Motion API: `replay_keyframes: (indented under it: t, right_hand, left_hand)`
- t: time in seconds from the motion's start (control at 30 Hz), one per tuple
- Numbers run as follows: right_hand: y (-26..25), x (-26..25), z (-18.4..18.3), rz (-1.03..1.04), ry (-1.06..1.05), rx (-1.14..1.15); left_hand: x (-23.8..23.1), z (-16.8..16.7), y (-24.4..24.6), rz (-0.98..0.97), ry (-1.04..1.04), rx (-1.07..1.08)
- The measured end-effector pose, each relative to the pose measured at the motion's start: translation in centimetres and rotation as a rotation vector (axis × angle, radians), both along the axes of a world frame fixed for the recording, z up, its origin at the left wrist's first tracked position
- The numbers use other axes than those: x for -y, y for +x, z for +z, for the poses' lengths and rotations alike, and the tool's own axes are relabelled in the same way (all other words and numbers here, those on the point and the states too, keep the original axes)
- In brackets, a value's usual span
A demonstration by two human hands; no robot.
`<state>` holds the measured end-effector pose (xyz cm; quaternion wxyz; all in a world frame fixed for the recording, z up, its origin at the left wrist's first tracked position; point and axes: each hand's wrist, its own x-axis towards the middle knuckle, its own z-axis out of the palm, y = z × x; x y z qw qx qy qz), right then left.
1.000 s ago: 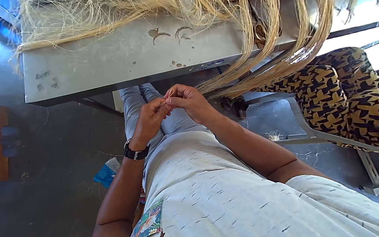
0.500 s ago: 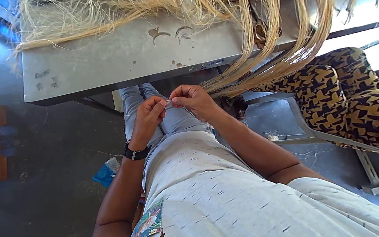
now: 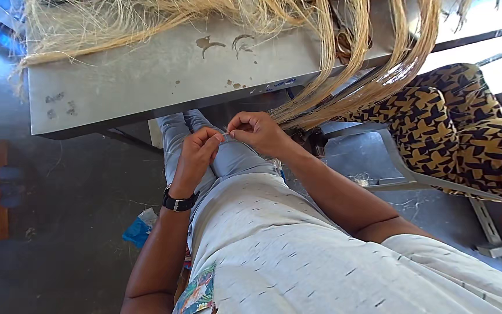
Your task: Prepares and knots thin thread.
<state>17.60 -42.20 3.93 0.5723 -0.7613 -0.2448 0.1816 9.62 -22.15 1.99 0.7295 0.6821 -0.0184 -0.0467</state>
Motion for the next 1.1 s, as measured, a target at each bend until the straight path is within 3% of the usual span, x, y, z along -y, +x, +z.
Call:
replay_keyframes:
  t: [0.5, 0.7, 0.87, 1.1]
  right_hand:
    - [0.6, 0.2, 0.0, -0.05, -0.109, 0.323]
    - [1.8, 1.9, 1.6, 0.145, -0.107, 0.13]
    - [2.0, 2.8, 2.0, 0.145, -0.096, 0.065]
    - [1.5, 2.7, 2.0, 0.148, -0.144, 0.168]
  left_hand:
    - [1.1, -0.5, -0.1, -0.015, 0.019, 0.095]
    - [0.4, -0.6, -0.3, -0.001, -0.068, 0.056]
    - [0.3, -1.2, -0.3, -0.045, -0.092, 0.044]
    - [0.3, -0.6, 0.0, -0.042, 0.377, 0.097]
